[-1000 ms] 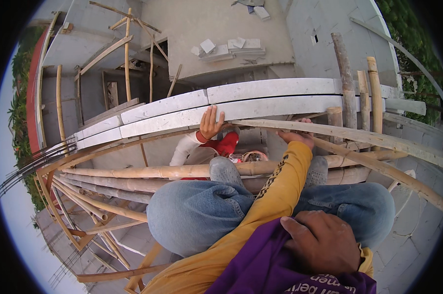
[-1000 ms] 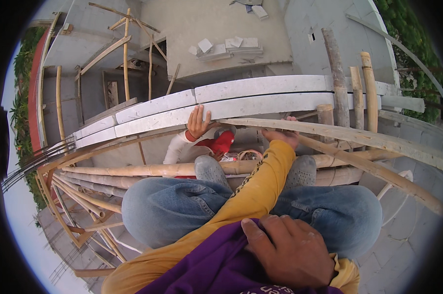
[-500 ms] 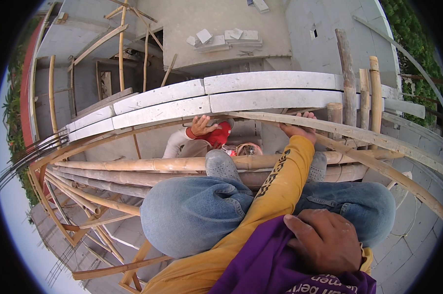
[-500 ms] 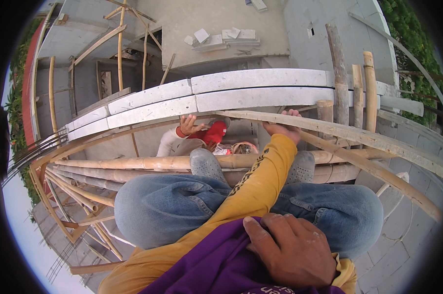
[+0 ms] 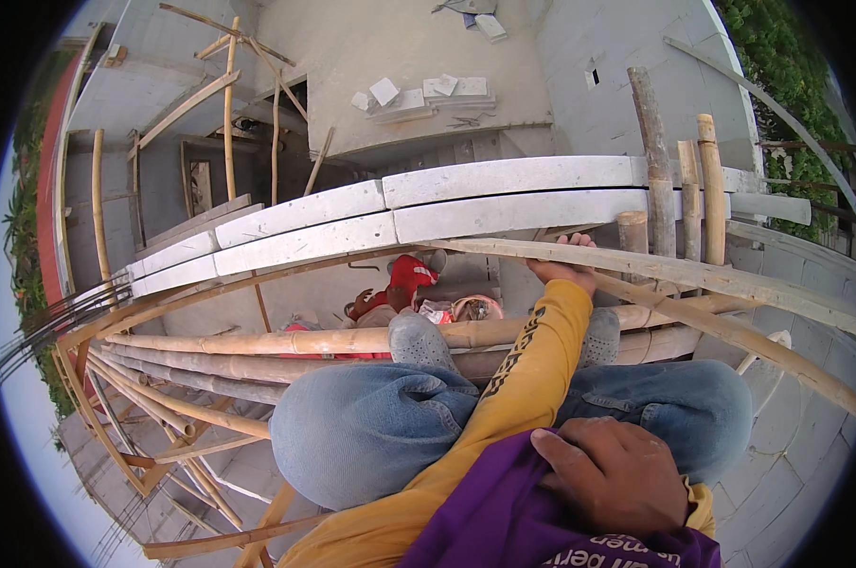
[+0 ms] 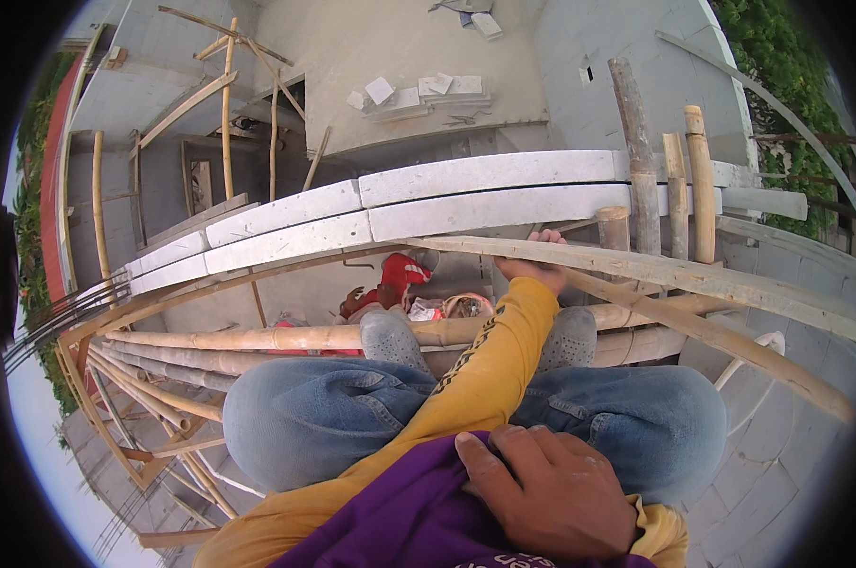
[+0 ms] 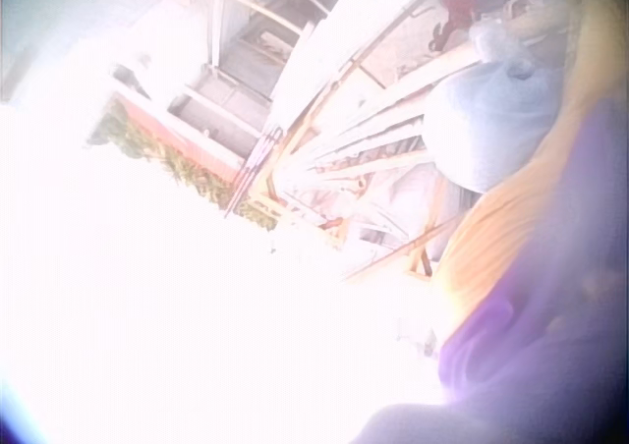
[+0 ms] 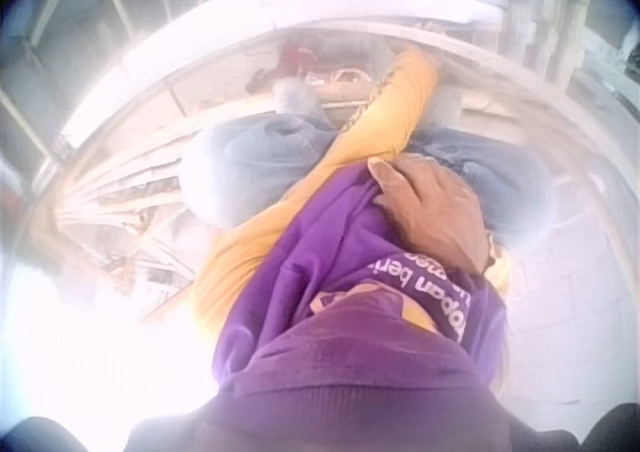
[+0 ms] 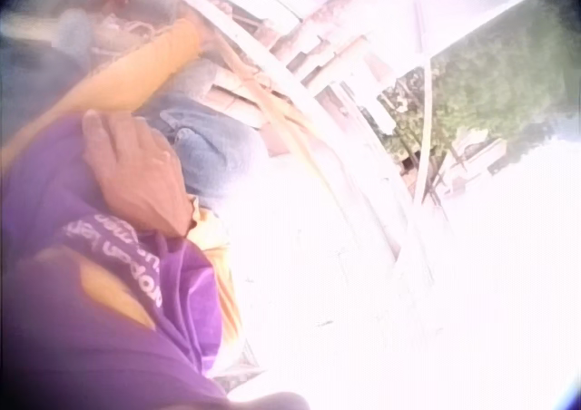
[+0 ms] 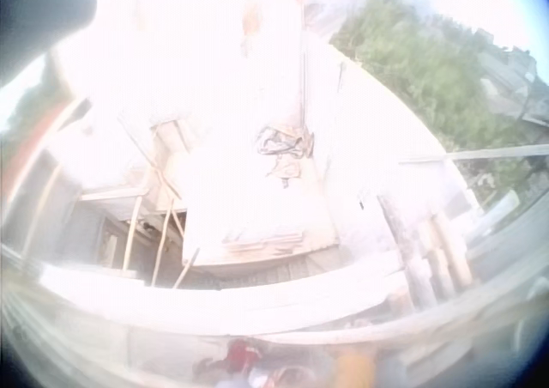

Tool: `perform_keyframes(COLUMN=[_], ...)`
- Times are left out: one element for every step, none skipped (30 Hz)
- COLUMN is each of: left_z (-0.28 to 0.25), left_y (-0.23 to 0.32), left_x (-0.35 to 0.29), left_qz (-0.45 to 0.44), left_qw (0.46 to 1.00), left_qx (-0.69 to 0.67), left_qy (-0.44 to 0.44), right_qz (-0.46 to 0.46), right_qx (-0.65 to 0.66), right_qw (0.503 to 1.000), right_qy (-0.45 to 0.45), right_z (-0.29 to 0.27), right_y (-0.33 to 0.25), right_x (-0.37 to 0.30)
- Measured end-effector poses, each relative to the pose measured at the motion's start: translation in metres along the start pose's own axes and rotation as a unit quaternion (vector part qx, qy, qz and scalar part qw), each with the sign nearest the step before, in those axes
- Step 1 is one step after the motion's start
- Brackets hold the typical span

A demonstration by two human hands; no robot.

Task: The person uses pliers to twist and secure wire around metal beams on a construction site while standing on bamboo scaffolding.

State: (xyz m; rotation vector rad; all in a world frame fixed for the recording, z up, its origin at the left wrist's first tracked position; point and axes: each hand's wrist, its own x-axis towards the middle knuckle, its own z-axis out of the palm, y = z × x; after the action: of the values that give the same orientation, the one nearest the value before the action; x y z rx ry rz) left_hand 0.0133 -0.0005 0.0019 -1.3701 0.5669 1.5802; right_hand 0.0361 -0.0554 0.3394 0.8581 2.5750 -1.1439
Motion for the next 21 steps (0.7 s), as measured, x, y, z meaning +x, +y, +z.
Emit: perform_keyframes(left_z=[0.001, -0.001, 0.000, -0.003, -0.011, -0.021, -0.027, -0.030, -0.030, -0.027, -0.030, -0.032, -0.034, -0.038, -0.045, -0.052, -0.056, -0.059, -0.057, -0.051, -0.041], left_y=[-0.003, -0.004, -0.005, -0.008, -0.005, -0.004, -0.008, -0.009, -0.015, -0.022, -0.016, -0.019, -0.022, -0.014, -0.021, -0.023, -0.018, -0.028, -0.036, -0.037, -0.038], left_x=[0.000, 0.000, 0.001, 0.008, 0.016, 0.021, 0.024, 0.027, 0.020, 0.010, 0.008, 0.005, 0.004, 0.010, 0.022, 0.033, 0.044, 0.047, 0.049, 0.033, 0.017], left_qz=[-0.002, -0.003, -0.005, 0.000, 0.013, 0.025, 0.018, 0.019, 0.001, -0.018, -0.013, -0.018, -0.022, -0.014, -0.029, -0.036, -0.031, -0.038, -0.040, -0.036, -0.029], left_qw=[1.000, 1.000, 1.000, 0.999, 1.000, 1.000, 0.999, 0.996, 0.994, 0.991, 0.989, 0.985, 0.979, 0.974, 0.959, 0.944, 0.928, 0.902, 0.873, 0.846, 0.815], left_qx=[0.008, 0.007, 0.009, -0.002, -0.002, -0.002, 0.026, 0.051, 0.083, 0.117, 0.130, 0.158, 0.189, 0.214, 0.269, 0.316, 0.359, 0.420, 0.479, 0.528, 0.578], left_qy=[0.003, 0.010, 0.018, 0.045, 0.029, 0.011, 0.041, 0.071, 0.070, 0.067, 0.068, 0.070, 0.072, 0.076, 0.081, 0.088, 0.097, 0.095, 0.086, 0.059, 0.031], right_qz=[0.005, 0.005, 0.003, 0.005, -0.001, -0.004, -0.003, -0.008, -0.016, -0.021, -0.038, -0.045, -0.090, -0.153, -0.197, -0.237, -0.280, -0.308, -0.337, -0.372, -0.403], right_qx=[0.001, 0.002, 0.003, 0.002, 0.004, -0.001, -0.011, -0.017, -0.058, -0.100, -0.126, -0.158, -0.135, -0.102, -0.084, -0.062, -0.021, 0.009, 0.041, 0.087, 0.126], right_qw=[1.000, 1.000, 1.000, 1.000, 1.000, 1.000, 1.000, 1.000, 0.996, 0.990, 0.978, 0.961, 0.942, 0.918, 0.870, 0.826, 0.783, 0.737, 0.689, 0.649, 0.612], right_qy=[-0.010, -0.021, -0.021, -0.016, -0.012, -0.004, 0.007, 0.016, 0.059, 0.101, 0.163, 0.224, 0.294, 0.351, 0.443, 0.507, 0.555, 0.602, 0.640, 0.657, 0.668], right_z=[-0.002, -0.005, -0.009, -0.014, -0.020, -0.029, -0.042, -0.058, -0.078, -0.102, -0.125, -0.148, -0.173, -0.191, -0.203, -0.215, -0.225, -0.235, -0.244, -0.249, -0.251], right_y=[0.003, 0.005, 0.008, 0.010, 0.014, 0.015, 0.016, 0.021, 0.019, 0.015, 0.014, 0.004, -0.005, -0.012, -0.026, -0.031, -0.030, -0.027, -0.021, -0.014, -0.006], right_x=[-0.003, -0.005, -0.007, -0.009, -0.008, -0.007, -0.007, -0.004, -0.008, -0.014, -0.013, -0.014, -0.015, -0.006, -0.001, 0.005, 0.011, 0.001, -0.010, -0.011, -0.014])
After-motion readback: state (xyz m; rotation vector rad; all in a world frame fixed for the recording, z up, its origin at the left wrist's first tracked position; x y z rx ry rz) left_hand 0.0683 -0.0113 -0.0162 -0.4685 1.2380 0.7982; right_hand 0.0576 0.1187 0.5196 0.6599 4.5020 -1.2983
